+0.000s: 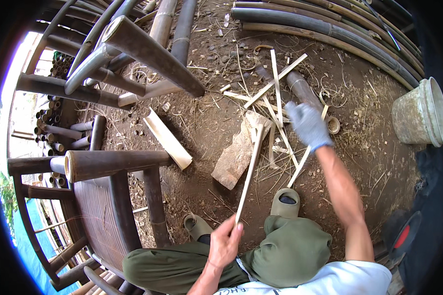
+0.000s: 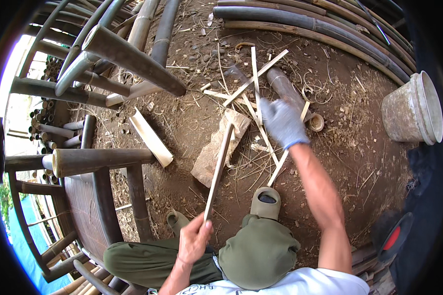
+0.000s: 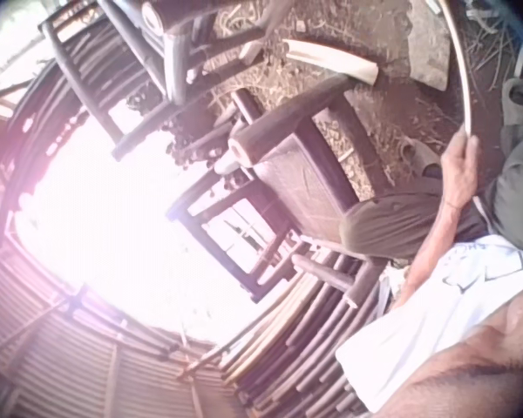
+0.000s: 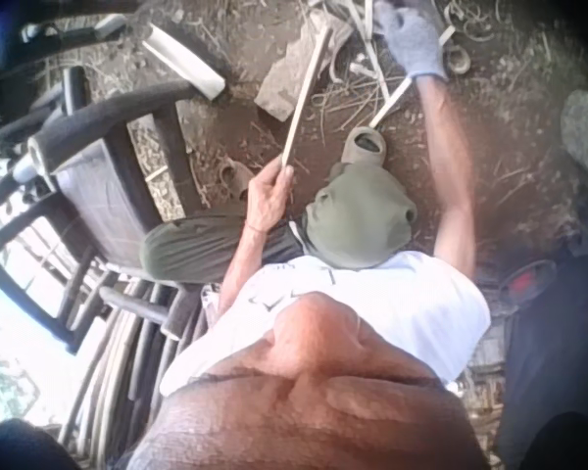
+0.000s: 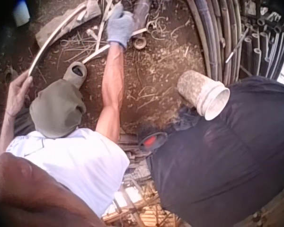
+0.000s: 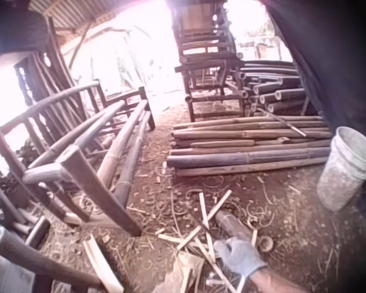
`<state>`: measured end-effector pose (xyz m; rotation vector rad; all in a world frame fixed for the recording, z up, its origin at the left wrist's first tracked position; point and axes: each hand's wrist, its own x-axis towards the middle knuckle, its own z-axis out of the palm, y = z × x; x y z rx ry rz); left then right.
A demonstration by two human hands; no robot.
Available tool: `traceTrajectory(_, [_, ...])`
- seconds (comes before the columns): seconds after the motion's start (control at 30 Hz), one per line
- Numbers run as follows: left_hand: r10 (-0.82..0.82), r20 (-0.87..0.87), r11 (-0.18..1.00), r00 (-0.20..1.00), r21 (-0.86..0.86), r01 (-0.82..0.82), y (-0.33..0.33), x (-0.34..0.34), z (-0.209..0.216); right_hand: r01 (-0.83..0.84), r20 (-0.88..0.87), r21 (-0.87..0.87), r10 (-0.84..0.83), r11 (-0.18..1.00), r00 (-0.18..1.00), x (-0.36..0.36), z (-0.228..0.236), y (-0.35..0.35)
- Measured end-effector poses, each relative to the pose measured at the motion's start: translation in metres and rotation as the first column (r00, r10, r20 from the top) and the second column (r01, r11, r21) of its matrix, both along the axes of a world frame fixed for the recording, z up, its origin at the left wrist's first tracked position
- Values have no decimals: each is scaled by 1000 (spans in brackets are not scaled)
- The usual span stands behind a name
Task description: The person whittles and thins a bamboo strip using a blade against a wooden block, then uses the blade to shave and smooth several additional bamboo segments.
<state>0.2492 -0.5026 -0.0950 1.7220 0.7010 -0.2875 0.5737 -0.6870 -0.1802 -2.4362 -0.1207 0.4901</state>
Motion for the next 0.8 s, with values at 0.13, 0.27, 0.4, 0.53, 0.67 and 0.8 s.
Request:
traceTrajectory(0.13, [204, -34, 870, 978, -453, -197, 14, 10, -6, -125, 197, 199, 85, 972, 977, -16, 12, -2])
traceTrajectory(0.27, [297, 75, 871, 952, -430, -238, 18, 73, 2, -415, 408, 198, 311, 888, 859, -96, 38, 25])
traceTrajectory(0.4, [265, 55, 875, 963, -433, -216, 12, 85, -1, -550, 396, 185, 450, 814, 800, -127, 37, 32])
traceTrajectory(0.53, [285, 85, 906, 955, -351, -239, 3, 76, 1, -469, 449, 209, 342, 858, 826, -117, 23, 34])
traceTrajectory(0.67, [156, 19, 925, 988, -353, -139, -8, 55, 13, -272, 379, 78, 224, 959, 898, -77, 16, 22])
traceTrajectory(0.8, [184, 14, 896, 983, -414, -162, -2, 37, 8, -290, 399, -26, 275, 957, 875, -55, 6, 19])
